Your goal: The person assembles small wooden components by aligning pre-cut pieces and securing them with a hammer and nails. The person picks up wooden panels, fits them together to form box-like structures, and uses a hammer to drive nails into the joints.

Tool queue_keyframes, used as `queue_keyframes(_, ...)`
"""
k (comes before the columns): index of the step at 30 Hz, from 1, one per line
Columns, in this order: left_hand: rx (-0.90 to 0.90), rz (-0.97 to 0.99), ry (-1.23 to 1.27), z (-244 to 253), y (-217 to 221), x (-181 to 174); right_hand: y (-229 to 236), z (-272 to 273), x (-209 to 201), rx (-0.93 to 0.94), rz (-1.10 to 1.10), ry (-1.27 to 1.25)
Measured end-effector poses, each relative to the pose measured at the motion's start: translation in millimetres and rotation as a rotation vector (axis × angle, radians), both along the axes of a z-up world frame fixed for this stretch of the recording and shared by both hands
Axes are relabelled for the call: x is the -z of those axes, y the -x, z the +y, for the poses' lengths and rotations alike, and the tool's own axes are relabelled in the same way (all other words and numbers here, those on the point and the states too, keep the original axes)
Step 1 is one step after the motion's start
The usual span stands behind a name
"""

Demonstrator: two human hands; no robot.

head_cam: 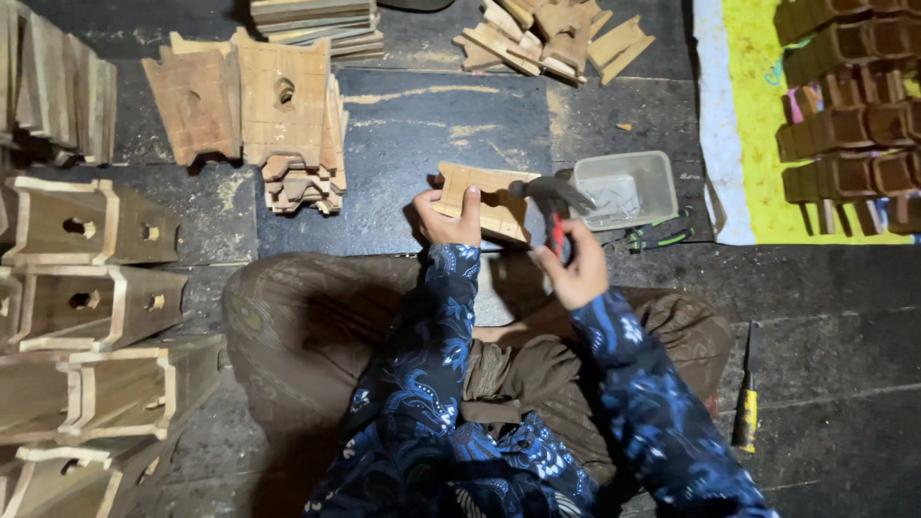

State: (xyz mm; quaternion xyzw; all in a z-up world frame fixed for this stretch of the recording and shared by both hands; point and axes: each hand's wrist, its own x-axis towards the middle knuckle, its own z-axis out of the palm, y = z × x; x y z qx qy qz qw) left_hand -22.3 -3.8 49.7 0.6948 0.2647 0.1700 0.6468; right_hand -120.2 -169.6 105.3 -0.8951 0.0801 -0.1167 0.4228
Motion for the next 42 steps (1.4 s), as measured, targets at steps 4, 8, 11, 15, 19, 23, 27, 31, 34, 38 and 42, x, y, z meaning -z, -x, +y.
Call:
queue_keyframes(4, -0.014, -0.015, -0.010, -4, -6, 9, 17, 24, -83, -0.063, 0.034, -0.160)
queue_keyframes(8, -0.029, 0.018, -0.027, -5, -6, 11, 31, 30, -103, -0.103, -0.041, -0.045)
queue_keyframes(11, -0.024, 0.034, -0.026, -6, -4, 13, 38, 21, -80, -0.143, -0.164, 0.157)
queue_keyframes(15, -0.020, 0.041, -0.050, -3, -8, 14, 30, 11, -57, -0.215, -0.085, 0.322)
queue_keyframes(19, -0.026, 0.078, -0.004, -1, -2, 0, 32, 15, -67, -0.197, -0.112, 0.319)
queue_keyframes(23, -0.030, 0.053, -0.017, -7, -10, 5, 34, 9, -45, -0.187, -0.211, 0.401)
queue_keyframes(27, -0.021, 0.081, 0.005, -2, -8, 1, 30, 11, -62, -0.224, -0.217, 0.418)
queue_keyframes(31, -0.037, 0.059, -0.002, -9, -7, 3, 38, 19, -70, -0.141, -0.388, 0.326)
queue_keyframes(34, -0.062, 0.019, -0.020, -5, -2, 12, 42, 21, -44, -0.117, -0.332, 0.340)
queue_keyframes(38, -0.056, 0.024, -0.034, -10, -15, 16, 23, 42, -79, -0.157, -0.264, 0.374)
queue_keyframes(42, -0.051, 0.108, -0.029, -12, -16, 23, 38, 23, -33, -0.077, -0.441, 0.319)
